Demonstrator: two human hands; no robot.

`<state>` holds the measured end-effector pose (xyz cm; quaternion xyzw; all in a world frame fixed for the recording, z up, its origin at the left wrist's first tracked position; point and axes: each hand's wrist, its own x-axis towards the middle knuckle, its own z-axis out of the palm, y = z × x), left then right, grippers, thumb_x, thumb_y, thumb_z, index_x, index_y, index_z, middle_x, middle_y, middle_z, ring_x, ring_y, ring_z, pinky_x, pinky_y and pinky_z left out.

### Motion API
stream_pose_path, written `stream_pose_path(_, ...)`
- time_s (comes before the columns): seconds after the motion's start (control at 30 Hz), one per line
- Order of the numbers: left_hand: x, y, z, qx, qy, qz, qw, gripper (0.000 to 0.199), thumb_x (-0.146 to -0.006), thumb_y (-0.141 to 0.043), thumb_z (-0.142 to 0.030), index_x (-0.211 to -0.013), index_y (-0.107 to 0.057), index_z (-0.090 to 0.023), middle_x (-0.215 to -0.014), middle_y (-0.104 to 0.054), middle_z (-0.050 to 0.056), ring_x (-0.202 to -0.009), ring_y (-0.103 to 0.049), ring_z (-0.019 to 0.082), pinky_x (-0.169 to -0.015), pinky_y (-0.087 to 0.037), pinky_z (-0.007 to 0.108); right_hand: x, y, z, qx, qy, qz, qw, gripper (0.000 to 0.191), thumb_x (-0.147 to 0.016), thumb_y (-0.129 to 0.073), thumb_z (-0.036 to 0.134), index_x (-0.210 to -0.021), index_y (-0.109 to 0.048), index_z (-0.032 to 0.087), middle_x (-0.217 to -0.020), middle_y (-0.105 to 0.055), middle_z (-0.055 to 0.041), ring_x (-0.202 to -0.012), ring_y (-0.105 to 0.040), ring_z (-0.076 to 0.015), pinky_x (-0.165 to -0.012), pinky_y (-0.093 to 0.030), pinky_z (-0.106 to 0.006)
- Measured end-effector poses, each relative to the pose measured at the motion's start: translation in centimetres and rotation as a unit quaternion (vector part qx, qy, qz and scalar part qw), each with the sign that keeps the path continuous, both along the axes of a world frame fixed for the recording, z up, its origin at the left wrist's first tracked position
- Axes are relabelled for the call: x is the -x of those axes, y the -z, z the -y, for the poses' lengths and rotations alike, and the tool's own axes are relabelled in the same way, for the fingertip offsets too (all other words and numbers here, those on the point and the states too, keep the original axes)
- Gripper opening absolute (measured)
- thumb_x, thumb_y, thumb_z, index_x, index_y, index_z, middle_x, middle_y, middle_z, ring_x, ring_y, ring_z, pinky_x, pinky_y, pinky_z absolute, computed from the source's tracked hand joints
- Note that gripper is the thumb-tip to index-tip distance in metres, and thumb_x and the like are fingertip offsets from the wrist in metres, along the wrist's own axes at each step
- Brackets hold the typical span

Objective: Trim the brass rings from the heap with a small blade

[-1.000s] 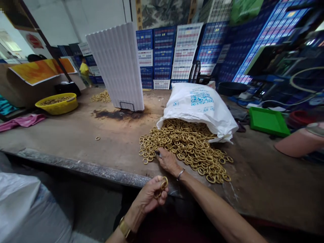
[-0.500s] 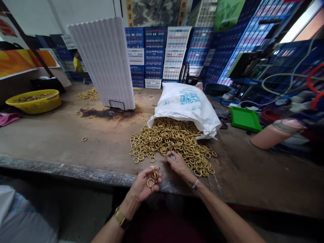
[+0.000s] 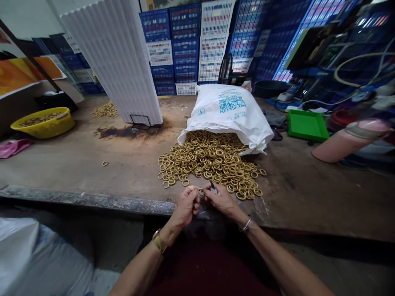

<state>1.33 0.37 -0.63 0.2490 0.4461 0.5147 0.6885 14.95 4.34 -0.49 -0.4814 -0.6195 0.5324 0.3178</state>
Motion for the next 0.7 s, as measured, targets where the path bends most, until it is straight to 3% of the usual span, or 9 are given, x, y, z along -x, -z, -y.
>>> stream_pose_path(0.3, -0.6, 0.1, 0.1, -0.032, -0.026, -0.121, 0.992, 0.028, -0.067, -0.062, -0.040, -0.078, -0.051, -0.016, -0.048, -0.047, -0.007, -0.033, -0.032, 0.002, -0.033, -0.019, 0.013, 0.4, 0.5, 0.1, 0.114, 0.011, -0.059, 0.992, 0.029, -0.071, -0.048, 0.046, -0.071, -0.048, 0.018, -0.051, -0.049, 0.0059, -0.031, -0.031, -0.0033, -0.029, -0.021, -0.016)
stream_pose_path(0.43, -0.6, -0.1, 0.3, -0.024, 0.017, -0.129, 0.991, 0.026, -0.070, -0.060, -0.040, -0.073, -0.051, -0.015, -0.051, -0.048, -0.005, -0.034, -0.033, 0.002, -0.033, -0.021, 0.014, 0.6, 0.9, -0.2, 0.085, 0.021, -0.038, 0.995, 0.023, -0.071, -0.049, 0.040, -0.068, -0.050, 0.017, -0.049, -0.047, 0.0059, -0.034, -0.033, -0.0039, -0.032, -0.023, -0.016)
stream_pose_path(0.53, -0.5, -0.1, 0.3, -0.013, 0.052, -0.086, 0.995, 0.028, -0.070, -0.058, -0.042, -0.070, -0.049, -0.015, -0.053, -0.048, -0.005, -0.035, -0.033, 0.002, -0.033, -0.019, 0.014, 0.7, 0.8, -0.5, 0.049, 0.018, -0.011, 0.999, 0.019, -0.070, -0.050, 0.035, -0.066, -0.051, 0.017, -0.045, -0.043, 0.0066, -0.037, -0.034, -0.0050, -0.036, -0.025, -0.017)
stream_pose_path(0.7, -0.4, 0.0, 0.2, -0.008, 0.032, -0.022, 0.999, 0.029, -0.069, -0.060, -0.042, -0.073, -0.046, -0.017, -0.061, -0.049, -0.004, -0.038, -0.034, 0.002, -0.034, -0.019, 0.014, 0.5, 0.9, -0.7, -0.005, 0.050, 0.031, 0.998, 0.018, -0.074, -0.043, 0.033, -0.065, -0.049, 0.018, -0.050, -0.048, 0.0042, -0.042, -0.038, -0.0074, -0.043, -0.030, -0.019)
